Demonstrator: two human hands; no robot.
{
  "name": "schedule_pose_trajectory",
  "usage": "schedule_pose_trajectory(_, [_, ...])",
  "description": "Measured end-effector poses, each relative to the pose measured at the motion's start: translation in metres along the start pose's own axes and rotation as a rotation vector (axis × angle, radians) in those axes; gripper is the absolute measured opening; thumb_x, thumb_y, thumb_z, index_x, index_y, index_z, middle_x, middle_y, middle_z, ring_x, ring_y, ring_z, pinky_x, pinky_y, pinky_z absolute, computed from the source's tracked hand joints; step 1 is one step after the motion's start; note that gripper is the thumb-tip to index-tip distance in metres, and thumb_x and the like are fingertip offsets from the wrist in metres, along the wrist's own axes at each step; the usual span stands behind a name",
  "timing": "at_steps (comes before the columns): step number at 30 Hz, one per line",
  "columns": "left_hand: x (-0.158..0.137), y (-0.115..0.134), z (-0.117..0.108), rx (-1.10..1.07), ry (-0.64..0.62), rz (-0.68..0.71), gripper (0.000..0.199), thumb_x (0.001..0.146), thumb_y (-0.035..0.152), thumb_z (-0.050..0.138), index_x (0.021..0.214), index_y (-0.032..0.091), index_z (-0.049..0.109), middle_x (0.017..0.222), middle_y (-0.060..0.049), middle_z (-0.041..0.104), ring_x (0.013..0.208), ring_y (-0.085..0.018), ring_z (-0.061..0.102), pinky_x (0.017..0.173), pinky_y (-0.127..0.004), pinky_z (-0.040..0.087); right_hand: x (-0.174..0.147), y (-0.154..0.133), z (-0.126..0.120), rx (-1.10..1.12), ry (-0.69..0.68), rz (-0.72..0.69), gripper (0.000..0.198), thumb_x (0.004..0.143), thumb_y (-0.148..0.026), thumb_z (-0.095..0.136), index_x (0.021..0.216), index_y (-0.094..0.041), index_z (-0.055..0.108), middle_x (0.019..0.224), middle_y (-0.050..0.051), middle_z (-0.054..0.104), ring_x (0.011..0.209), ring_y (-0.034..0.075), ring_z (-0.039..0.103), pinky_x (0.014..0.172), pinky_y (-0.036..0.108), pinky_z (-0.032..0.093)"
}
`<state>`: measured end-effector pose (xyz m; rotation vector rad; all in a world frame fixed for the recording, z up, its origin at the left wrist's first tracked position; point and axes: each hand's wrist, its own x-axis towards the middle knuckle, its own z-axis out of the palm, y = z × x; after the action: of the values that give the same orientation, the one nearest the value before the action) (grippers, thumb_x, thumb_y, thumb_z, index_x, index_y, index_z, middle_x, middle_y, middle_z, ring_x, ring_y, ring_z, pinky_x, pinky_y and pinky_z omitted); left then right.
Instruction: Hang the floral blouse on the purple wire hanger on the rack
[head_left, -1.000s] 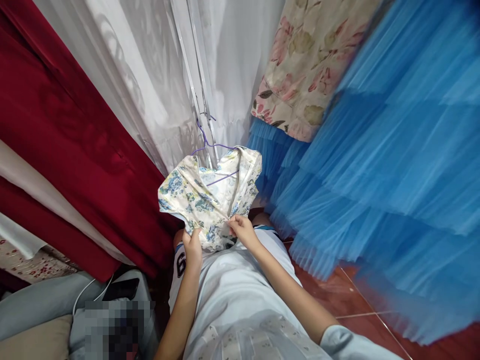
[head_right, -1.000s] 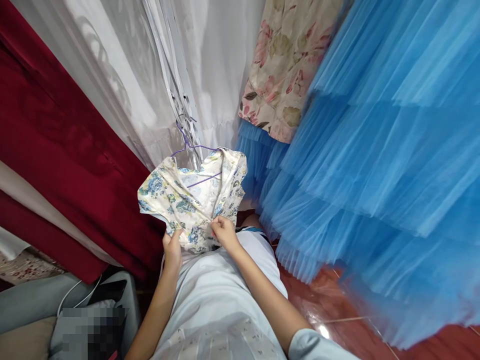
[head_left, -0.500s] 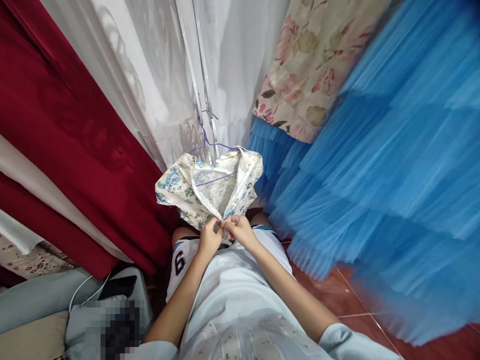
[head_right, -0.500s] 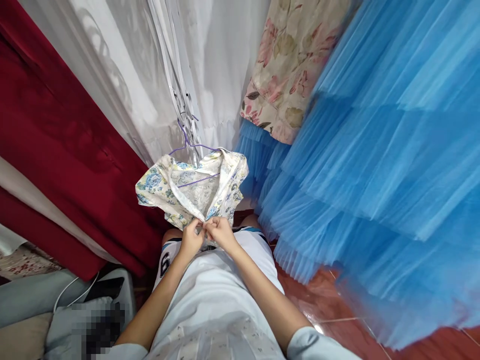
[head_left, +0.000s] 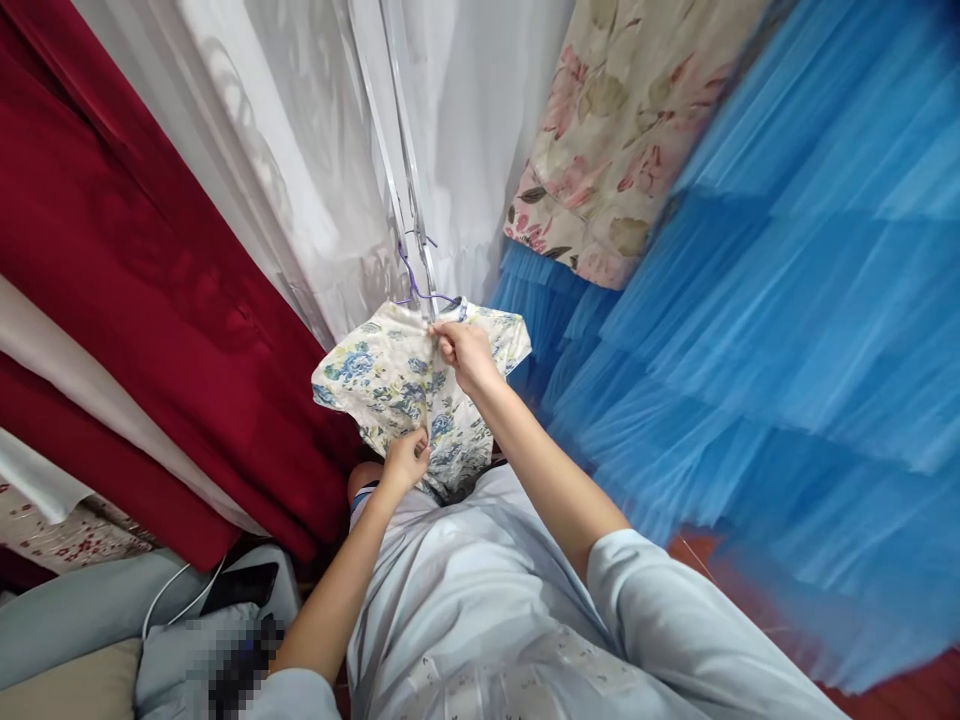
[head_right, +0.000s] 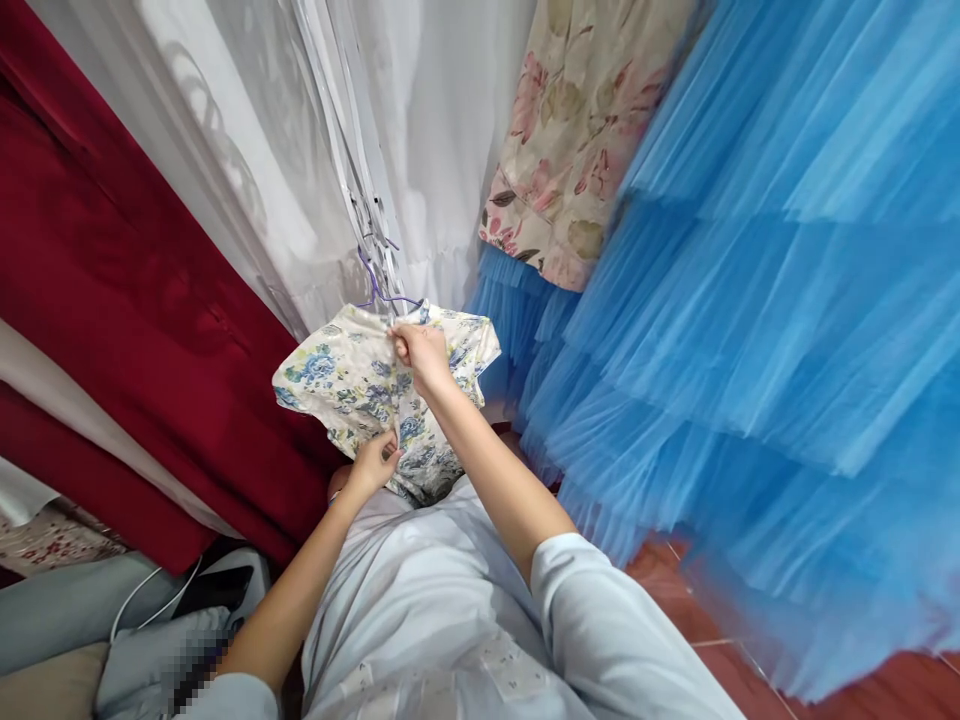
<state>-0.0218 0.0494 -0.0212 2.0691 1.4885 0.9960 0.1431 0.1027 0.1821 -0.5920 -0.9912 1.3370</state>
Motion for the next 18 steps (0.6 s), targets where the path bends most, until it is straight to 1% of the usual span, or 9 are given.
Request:
schedule_pose_trajectory(3, [0.007, -0.014, -0.001, -0.01, -0.002, -0.019, 0.013, 0.075, 0.017, 0.062, 0.068, 0.018, 0.052, 0.061, 0.001, 0.058, 0.059, -0.015, 0.058, 0.062, -0.025, 0.044, 0.001, -0.003, 0.003, -0.012, -0.012, -0.05, 0.015, 0.072, -0.025, 0.06, 0.062, -0.014, 0.06, 0.039, -0.007, 0.039, 0.037, 0.005, 0.027, 0.039, 0.022, 0.016])
schedule_pose_trajectory(5, [0.01, -0.012, -0.002, -0.022, 0.013, -0.026, 0.011, 0.076, 0.019, 0.064, 0.072, 0.018, 0.054, 0.064, 0.0, 0.06, 0.06, -0.015, 0.059, 0.062, -0.026, 0.046, -0.003, -0.002, 0.002, -0.04, -0.019, -0.058, 0.014, 0.073, -0.026, 0.06, 0.065, -0.015, 0.061, 0.04, -0.007, 0.04, 0.037, 0.005, 0.028, 0.039, 0.022, 0.017])
schedule_pose_trajectory(6, [0.012, -0.007, -0.004, -0.032, 0.035, -0.024, 0.009, 0.078, 0.022, 0.064, 0.077, 0.018, 0.056, 0.069, -0.001, 0.062, 0.063, -0.015, 0.06, 0.064, -0.026, 0.047, -0.006, 0.0, 0.001, -0.058, -0.023, -0.063, 0.014, 0.073, -0.026, 0.06, 0.066, -0.015, 0.062, 0.04, -0.007, 0.04, 0.037, 0.005, 0.028, 0.039, 0.022, 0.017])
schedule_pose_trajectory(8, [0.017, 0.014, -0.012, -0.078, 0.133, 0.015, 0.013, 0.084, 0.027, 0.062, 0.093, 0.018, 0.059, 0.081, -0.003, 0.066, 0.072, -0.015, 0.062, 0.071, -0.027, 0.049, -0.012, 0.001, -0.002, -0.095, -0.029, -0.077, 0.012, 0.074, -0.025, 0.059, 0.066, -0.016, 0.061, 0.04, -0.007, 0.04, 0.037, 0.006, 0.03, 0.039, 0.021, 0.019])
schedule_pose_trajectory(9, [0.021, 0.028, -0.019, -0.113, 0.209, 0.052, 0.019, 0.087, 0.03, 0.059, 0.102, 0.018, 0.059, 0.085, -0.004, 0.066, 0.076, -0.015, 0.063, 0.074, -0.028, 0.05, -0.016, 0.002, -0.003, -0.115, -0.03, -0.085, 0.012, 0.074, -0.024, 0.059, 0.065, -0.016, 0.06, 0.04, -0.007, 0.04, 0.037, 0.006, 0.03, 0.039, 0.021, 0.02])
schedule_pose_trajectory(11, [0.033, 0.062, -0.037, -0.189, 0.364, 0.164, 0.028, 0.092, 0.033, 0.055, 0.117, 0.019, 0.056, 0.086, -0.004, 0.066, 0.079, -0.016, 0.064, 0.078, -0.029, 0.05, -0.021, 0.001, -0.004, -0.162, -0.029, -0.107, 0.013, 0.074, -0.023, 0.058, 0.063, -0.017, 0.057, 0.04, -0.007, 0.041, 0.037, 0.006, 0.031, 0.039, 0.021, 0.021])
schedule_pose_trajectory(13, [0.052, 0.096, -0.06, -0.208, 0.455, 0.26, 0.034, 0.097, 0.034, 0.048, 0.127, 0.02, 0.053, 0.082, -0.003, 0.064, 0.075, -0.015, 0.063, 0.076, -0.029, 0.05, -0.025, -0.001, -0.005, -0.222, -0.032, -0.135, 0.014, 0.075, -0.023, 0.057, 0.062, -0.018, 0.054, 0.04, -0.007, 0.043, 0.037, 0.007, 0.033, 0.04, 0.021, 0.022])
schedule_pose_trajectory(15, [0.072, 0.123, -0.082, -0.142, 0.427, 0.35, 0.034, 0.098, 0.035, 0.046, 0.126, 0.02, 0.056, 0.084, -0.004, 0.065, 0.071, -0.014, 0.061, 0.072, -0.028, 0.049, -0.026, -0.002, -0.004, -0.283, -0.048, -0.167, 0.016, 0.076, -0.022, 0.057, 0.062, -0.019, 0.052, 0.04, -0.006, 0.044, 0.037, 0.007, 0.035, 0.041, 0.021, 0.024])
schedule_pose_trajectory(18, [0.098, 0.143, -0.104, 0.019, 0.37, 0.468, 0.025, 0.095, 0.034, 0.052, 0.107, 0.018, 0.067, 0.091, -0.007, 0.069, 0.08, -0.017, 0.063, 0.074, -0.028, 0.048, -0.021, 0.004, -0.006, -0.356, -0.05, -0.207, 0.02, 0.079, -0.025, 0.057, 0.062, -0.021, 0.046, 0.04, -0.006, 0.044, 0.038, 0.008, 0.037, 0.042, 0.022, 0.027])
